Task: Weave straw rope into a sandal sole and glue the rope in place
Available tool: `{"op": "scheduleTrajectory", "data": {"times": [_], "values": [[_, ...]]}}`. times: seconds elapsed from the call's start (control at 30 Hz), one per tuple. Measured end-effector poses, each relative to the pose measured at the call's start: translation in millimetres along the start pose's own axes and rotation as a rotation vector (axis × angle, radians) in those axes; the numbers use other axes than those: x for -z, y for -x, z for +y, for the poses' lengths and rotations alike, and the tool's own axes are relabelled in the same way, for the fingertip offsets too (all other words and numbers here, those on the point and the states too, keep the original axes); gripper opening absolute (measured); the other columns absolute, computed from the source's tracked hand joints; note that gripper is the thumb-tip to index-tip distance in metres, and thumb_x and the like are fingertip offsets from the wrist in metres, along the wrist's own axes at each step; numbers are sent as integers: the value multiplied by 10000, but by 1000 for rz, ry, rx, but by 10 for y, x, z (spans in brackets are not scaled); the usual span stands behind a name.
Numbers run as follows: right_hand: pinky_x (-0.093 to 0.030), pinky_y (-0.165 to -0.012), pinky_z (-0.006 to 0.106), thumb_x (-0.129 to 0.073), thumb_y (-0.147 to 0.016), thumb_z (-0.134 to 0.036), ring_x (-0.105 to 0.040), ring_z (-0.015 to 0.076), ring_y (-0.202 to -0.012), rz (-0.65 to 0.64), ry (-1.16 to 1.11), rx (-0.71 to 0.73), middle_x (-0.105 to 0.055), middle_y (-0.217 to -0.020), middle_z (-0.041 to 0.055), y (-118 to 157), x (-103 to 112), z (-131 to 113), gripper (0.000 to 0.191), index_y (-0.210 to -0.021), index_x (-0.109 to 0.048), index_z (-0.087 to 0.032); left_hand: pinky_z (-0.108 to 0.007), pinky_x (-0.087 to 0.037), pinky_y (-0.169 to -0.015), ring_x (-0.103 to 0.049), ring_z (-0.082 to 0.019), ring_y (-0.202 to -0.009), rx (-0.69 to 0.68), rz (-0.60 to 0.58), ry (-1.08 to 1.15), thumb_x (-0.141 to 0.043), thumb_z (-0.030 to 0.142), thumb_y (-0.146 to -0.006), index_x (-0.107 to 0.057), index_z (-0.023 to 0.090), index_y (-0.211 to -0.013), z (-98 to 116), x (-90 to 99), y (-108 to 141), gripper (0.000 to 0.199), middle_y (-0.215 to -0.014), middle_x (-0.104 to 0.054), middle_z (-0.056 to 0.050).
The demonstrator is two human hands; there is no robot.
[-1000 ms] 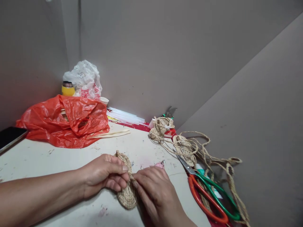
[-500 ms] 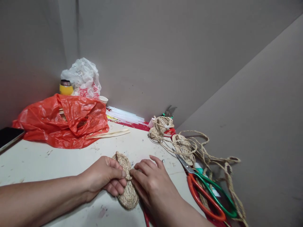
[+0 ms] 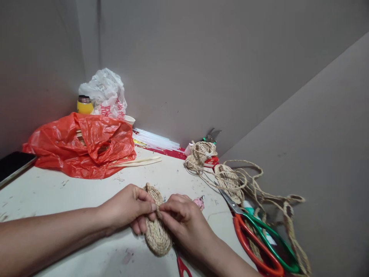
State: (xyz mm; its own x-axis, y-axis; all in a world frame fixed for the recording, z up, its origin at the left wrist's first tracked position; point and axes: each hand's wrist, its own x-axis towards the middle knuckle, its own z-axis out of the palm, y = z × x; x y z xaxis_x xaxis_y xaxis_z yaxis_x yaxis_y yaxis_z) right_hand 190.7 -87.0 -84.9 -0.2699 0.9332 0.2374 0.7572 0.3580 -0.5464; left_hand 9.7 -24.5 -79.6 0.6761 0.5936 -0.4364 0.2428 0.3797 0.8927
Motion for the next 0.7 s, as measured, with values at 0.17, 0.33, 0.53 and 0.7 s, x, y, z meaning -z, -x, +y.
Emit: {"op": "scheduleTrajectory", "data": {"times": [0.17,0.33,0.53,0.7], "values": [[-369,-667,305,-620,-834,-138,-583,160,-652,54,2,51,-658,-671,9,-12,40,104,96,-781,-678,-192,-234,-404,-495,-541,-125,-527,-227,220,-449,-579,322,-735,-654,148,-752,142,191,-5,190,-631,-621,-11],[-340,-700,329,-568,-885,-148,-586,165,-686,35,183,290,-694,-728,25,-1,98,164,103,-901,-662,-188,-280,-442,-672,-574,-182,-760,-460,457,-724,-625,224,-661,-644,192,-999,43,259,-111,340,-898,-666,-35],[-354,-679,332,-468,-932,-112,-574,166,-698,0,305,471,-688,-748,51,-9,127,190,176,-960,-637,-152,-256,-428,-666,-582,-156,-719,-480,298,-519,-498,160,-730,-638,167,-818,-56,254,-227,166,-759,-650,-4],[-394,-729,348,-464,-937,-130,-578,185,-783,-17,256,506,-684,-823,72,-4,136,173,179,-999,-630,-157,-234,-397,-614,-543,-136,-666,-475,292,-488,-488,110,-692,-624,164,-789,-48,223,-245,175,-703,-616,11]]}}
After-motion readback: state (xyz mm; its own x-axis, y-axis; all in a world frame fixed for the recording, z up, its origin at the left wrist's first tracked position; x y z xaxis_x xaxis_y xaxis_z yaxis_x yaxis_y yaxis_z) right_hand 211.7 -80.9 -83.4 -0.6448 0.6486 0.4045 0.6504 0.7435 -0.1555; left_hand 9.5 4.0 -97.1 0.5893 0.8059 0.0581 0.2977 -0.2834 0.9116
